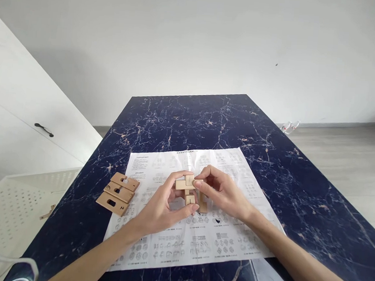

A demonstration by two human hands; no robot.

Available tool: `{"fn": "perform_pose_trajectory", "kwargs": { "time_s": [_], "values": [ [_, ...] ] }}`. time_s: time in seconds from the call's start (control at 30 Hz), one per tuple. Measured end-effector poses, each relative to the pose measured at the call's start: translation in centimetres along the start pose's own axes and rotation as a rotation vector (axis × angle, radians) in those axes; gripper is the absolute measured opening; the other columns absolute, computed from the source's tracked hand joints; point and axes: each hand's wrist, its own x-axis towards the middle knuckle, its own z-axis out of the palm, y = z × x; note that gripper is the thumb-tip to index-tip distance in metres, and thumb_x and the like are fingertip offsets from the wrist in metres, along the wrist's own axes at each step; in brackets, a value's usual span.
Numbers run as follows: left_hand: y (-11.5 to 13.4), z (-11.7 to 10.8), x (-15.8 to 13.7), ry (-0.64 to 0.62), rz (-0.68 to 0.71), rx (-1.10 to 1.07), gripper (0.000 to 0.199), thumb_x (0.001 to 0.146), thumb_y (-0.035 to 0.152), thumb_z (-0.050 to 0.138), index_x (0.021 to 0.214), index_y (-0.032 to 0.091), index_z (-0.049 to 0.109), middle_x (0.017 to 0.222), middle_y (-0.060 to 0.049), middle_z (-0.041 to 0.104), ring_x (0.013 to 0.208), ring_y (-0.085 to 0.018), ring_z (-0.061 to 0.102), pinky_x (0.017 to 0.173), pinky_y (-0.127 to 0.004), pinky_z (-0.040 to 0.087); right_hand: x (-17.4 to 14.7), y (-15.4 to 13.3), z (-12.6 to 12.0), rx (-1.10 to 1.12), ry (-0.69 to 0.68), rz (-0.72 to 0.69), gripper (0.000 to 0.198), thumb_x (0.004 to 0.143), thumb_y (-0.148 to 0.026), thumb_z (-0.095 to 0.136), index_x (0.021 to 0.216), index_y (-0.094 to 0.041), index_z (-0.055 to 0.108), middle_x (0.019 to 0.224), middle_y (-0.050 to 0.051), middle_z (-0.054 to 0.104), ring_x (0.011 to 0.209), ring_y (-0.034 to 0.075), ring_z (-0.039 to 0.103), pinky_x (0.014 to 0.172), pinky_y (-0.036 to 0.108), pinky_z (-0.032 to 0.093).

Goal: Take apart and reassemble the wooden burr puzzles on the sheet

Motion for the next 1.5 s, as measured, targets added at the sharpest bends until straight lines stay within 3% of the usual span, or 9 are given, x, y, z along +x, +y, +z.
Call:
{"fn": "perform_pose_trajectory", "kwargs": {
  "time_s": [0.27,0.43,0.53,0.6,0.7,1.03,1.27,1.4,1.5],
  "values": [
    [-0.2,-0.2,0.5,0.061,-0.066,-0.071,0.06,0.093,0.034,0.082,0.142,0.027,0.048,0.106,-0.004,0.07,0.097,-0.022,0.072,0.087,-0.039,0.061,0.3,-0.1,-0.1,0.014,0.008,0.017,0.031,0.103,-0.052,0.065,0.102,-0.022,0.065,0.086,0.003,0.07,0.073,0.016,0.062,0.066,0.033,0.048],
    [-0.1,-0.5,1.2,0.198,-0.083,-0.139,0.065,0.095,0.035,0.079,0.148,0.026,0.043,0.106,-0.004,0.073,0.088,-0.019,0.07,0.086,-0.04,0.059,0.4,-0.3,-1.9,-0.327,0.117,-0.103,0.022,0.106,-0.046,0.06,0.108,-0.025,0.068,0.105,0.007,0.072,0.089,0.022,0.065,0.075,0.037,0.052],
    [0.2,-0.8,1.3,0.248,-0.103,-0.132,0.059,0.098,0.038,0.076,0.147,0.026,0.045,0.108,-0.003,0.072,0.087,-0.018,0.069,0.092,-0.042,0.057,0.1,-0.6,-3.5,-0.463,-0.092,-0.105,0.023,0.101,-0.047,0.07,0.114,-0.029,0.073,0.118,0.007,0.069,0.103,0.026,0.065,0.089,0.043,0.053],
    [0.4,-1.0,1.3,0.251,-0.095,-0.13,0.058,0.099,0.039,0.075,0.147,0.026,0.046,0.108,-0.003,0.071,0.087,-0.018,0.068,0.094,-0.043,0.056,-0.1,-0.6,-4.2,-0.476,-0.256,-0.065,0.036,0.093,-0.052,0.079,0.124,-0.035,0.074,0.127,0.007,0.065,0.113,0.028,0.063,0.099,0.047,0.053],
    [0.5,-1.0,1.2,0.237,-0.088,-0.143,0.058,0.099,0.039,0.075,0.147,0.025,0.046,0.11,-0.004,0.071,0.087,-0.018,0.067,0.095,-0.043,0.055,-0.3,-0.5,-4.4,-0.485,-0.357,-0.021,0.048,0.086,-0.057,0.086,0.129,-0.039,0.075,0.129,0.006,0.061,0.119,0.03,0.059,0.103,0.05,0.052],
    [0.5,-0.8,1.3,0.242,-0.109,-0.214,0.064,0.093,0.03,0.081,0.144,0.023,0.045,0.109,-0.004,0.071,0.091,-0.018,0.066,0.091,-0.038,0.056,-0.2,0.5,-2.5,-0.552,-0.223,-0.053,0.04,0.094,-0.062,0.075,0.109,-0.026,0.074,0.119,0.008,0.058,0.09,0.022,0.067,0.083,0.042,0.056],
    [0.2,-0.9,1.4,0.26,-0.112,-0.202,0.063,0.091,0.03,0.082,0.143,0.024,0.047,0.11,-0.005,0.072,0.093,-0.02,0.068,0.09,-0.04,0.057,-0.1,0.3,-3.8,-0.505,-0.286,-0.069,0.04,0.094,-0.052,0.078,0.128,-0.031,0.071,0.127,0.008,0.061,0.106,0.026,0.067,0.094,0.044,0.057],
    [0.1,-0.9,1.4,0.256,-0.11,-0.203,0.064,0.091,0.031,0.083,0.144,0.023,0.047,0.108,-0.005,0.072,0.089,-0.018,0.067,0.089,-0.038,0.057,0.1,0.2,-3.7,-0.546,-0.245,-0.065,0.016,0.102,-0.04,0.068,0.108,-0.026,0.073,0.11,0.006,0.069,0.091,0.023,0.065,0.081,0.04,0.053],
    [0.2,-0.9,1.4,0.248,-0.098,-0.193,0.063,0.092,0.032,0.082,0.144,0.023,0.047,0.107,-0.004,0.072,0.089,-0.018,0.066,0.087,-0.037,0.057,0.2,0.2,-3.4,-0.546,-0.162,0.007,0.02,0.103,-0.043,0.064,0.103,-0.024,0.071,0.09,0.003,0.071,0.075,0.02,0.059,0.067,0.036,0.046]
  ]
}}
